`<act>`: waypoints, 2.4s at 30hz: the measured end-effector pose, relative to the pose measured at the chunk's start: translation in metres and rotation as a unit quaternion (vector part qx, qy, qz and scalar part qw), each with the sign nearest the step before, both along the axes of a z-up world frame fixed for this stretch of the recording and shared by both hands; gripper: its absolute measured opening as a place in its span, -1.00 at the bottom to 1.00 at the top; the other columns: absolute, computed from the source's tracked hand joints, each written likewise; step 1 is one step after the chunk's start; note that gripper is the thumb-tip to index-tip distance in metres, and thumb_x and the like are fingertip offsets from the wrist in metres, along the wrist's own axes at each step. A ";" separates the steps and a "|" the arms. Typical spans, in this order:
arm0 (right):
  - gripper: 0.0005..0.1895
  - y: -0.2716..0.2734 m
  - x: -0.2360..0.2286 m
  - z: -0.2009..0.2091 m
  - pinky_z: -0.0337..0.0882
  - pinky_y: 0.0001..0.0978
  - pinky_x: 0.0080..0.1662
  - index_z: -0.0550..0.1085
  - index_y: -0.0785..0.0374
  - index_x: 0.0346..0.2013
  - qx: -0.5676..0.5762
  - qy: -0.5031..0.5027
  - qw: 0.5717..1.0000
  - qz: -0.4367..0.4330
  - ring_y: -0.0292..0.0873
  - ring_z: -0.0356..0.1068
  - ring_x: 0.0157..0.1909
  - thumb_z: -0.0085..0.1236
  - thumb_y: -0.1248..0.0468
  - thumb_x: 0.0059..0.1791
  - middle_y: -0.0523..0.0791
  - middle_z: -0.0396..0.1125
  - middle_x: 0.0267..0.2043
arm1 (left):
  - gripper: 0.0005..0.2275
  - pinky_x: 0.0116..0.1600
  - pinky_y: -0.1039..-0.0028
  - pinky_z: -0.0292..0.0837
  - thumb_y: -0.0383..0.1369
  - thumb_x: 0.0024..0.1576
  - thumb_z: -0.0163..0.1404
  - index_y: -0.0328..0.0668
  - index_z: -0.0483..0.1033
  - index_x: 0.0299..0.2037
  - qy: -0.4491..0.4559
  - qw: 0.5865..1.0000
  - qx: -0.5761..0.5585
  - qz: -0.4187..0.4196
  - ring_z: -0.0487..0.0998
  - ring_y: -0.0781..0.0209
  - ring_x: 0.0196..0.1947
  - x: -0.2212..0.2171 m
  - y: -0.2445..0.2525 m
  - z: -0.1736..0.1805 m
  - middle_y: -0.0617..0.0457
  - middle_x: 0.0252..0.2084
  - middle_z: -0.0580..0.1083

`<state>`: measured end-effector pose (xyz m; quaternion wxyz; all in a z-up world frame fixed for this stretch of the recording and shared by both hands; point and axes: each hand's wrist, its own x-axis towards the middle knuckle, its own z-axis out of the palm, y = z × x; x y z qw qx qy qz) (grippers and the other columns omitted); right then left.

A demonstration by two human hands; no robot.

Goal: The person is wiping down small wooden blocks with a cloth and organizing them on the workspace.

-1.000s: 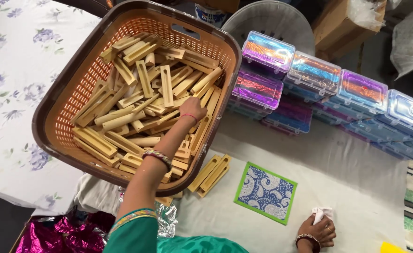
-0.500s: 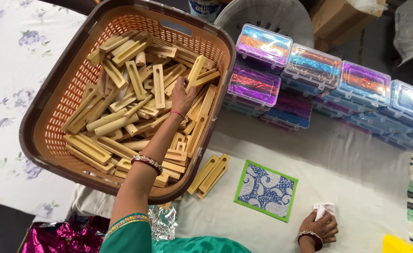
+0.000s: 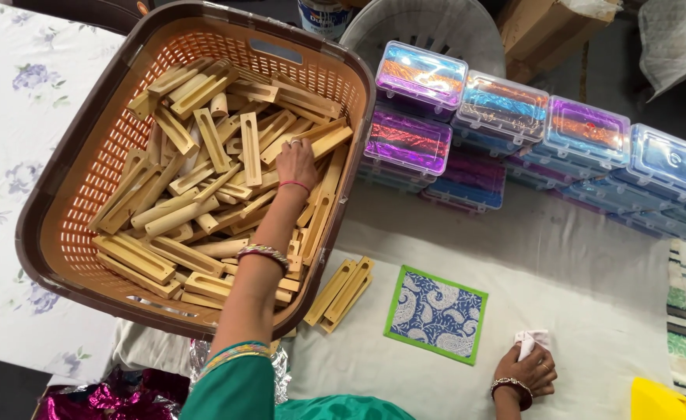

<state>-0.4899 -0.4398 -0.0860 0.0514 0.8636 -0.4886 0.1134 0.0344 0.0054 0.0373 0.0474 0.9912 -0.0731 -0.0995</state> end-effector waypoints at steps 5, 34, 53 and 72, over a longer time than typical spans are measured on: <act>-0.66 0.001 -0.001 0.003 0.02 0.05 0.31 0.44 0.12 0.02 -0.003 0.005 1.000 0.002 0.01 0.07 0.39 0.14 -0.03 0.12 -0.10 0.21 0.31 | -0.66 -0.25 0.36 0.45 -0.28 0.09 0.16 -0.30 0.42 -0.03 0.133 0.947 -0.277 0.095 0.48 0.14 -0.33 0.006 0.045 0.002 -0.10 -0.24 0.50; -0.71 0.016 0.007 0.028 0.02 0.10 0.25 0.42 0.14 0.00 0.016 -0.054 0.998 0.028 0.05 0.09 0.34 0.17 0.07 0.09 -0.07 0.20 0.31 | -0.51 0.06 0.07 0.43 -0.30 0.13 0.14 -0.40 0.31 0.20 0.074 0.881 -0.462 -0.073 0.49 -0.27 0.02 -0.325 -0.019 0.046 -0.37 0.04 0.43; -0.64 0.015 0.005 0.027 0.06 0.13 0.22 0.42 0.09 0.04 0.005 -0.084 0.996 0.041 0.06 0.13 0.31 0.26 0.06 0.04 -0.08 0.23 0.28 | -0.43 0.37 0.05 0.18 -0.37 0.09 0.06 -0.28 0.22 0.34 -0.125 0.974 -0.187 -0.037 0.24 -0.19 0.35 -0.376 -0.048 0.011 -0.22 0.35 0.22; -0.53 0.004 -0.021 0.033 0.05 0.14 0.26 0.48 -0.01 0.22 0.049 -0.130 0.974 0.176 -0.01 0.10 0.43 0.24 0.08 0.00 -0.16 0.22 0.37 | -0.61 0.19 0.06 0.33 -0.37 0.04 0.18 -0.26 0.46 0.08 -0.203 0.937 -0.273 0.077 0.41 -0.25 0.10 -0.405 -0.091 -0.043 -0.21 0.08 0.44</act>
